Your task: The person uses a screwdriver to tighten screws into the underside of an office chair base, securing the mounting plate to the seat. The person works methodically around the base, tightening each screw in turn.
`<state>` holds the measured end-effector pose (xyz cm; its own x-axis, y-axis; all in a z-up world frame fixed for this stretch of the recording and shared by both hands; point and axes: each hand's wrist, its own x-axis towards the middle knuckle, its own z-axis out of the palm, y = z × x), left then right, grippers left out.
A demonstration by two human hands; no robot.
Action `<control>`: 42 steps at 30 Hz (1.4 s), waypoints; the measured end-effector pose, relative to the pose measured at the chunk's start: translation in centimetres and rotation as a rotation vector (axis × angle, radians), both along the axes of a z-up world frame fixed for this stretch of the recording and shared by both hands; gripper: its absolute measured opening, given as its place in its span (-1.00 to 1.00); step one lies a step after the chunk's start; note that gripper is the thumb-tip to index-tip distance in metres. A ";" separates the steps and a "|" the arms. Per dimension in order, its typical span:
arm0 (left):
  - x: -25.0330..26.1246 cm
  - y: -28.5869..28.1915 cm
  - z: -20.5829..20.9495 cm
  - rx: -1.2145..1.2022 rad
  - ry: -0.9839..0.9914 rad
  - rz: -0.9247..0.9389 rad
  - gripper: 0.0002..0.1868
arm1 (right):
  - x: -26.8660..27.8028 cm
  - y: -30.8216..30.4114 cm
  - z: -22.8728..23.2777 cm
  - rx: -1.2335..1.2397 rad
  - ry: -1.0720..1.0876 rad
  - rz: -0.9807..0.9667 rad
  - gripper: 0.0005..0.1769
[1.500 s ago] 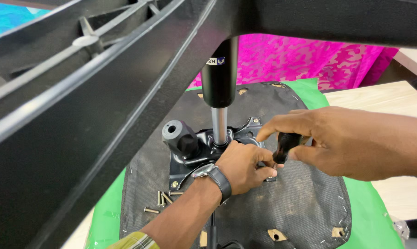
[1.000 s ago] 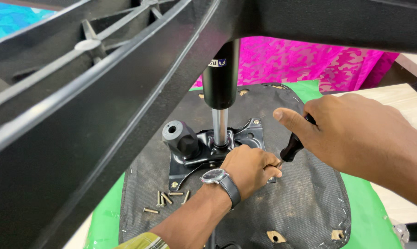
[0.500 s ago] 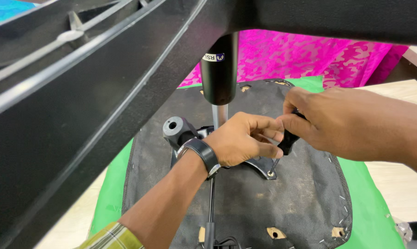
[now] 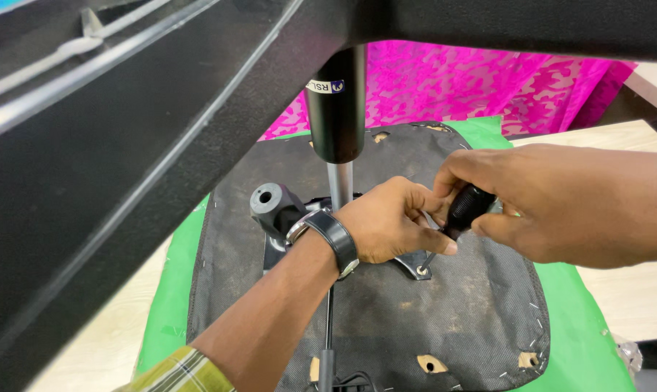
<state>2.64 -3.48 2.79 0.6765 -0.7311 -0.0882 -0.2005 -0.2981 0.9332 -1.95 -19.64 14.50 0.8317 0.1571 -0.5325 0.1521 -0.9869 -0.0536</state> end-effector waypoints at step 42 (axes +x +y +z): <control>1.3 1.7 1.2 -0.098 0.059 0.005 -0.77 | 1.0 0.8 -0.9 0.484 -0.395 -0.157 -0.20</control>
<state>3.93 -1.83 4.03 0.6757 -0.7350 -0.0564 -0.1430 -0.2058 0.9681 -0.92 -18.88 13.56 0.9832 0.1635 -0.0809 0.1074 -0.8773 -0.4677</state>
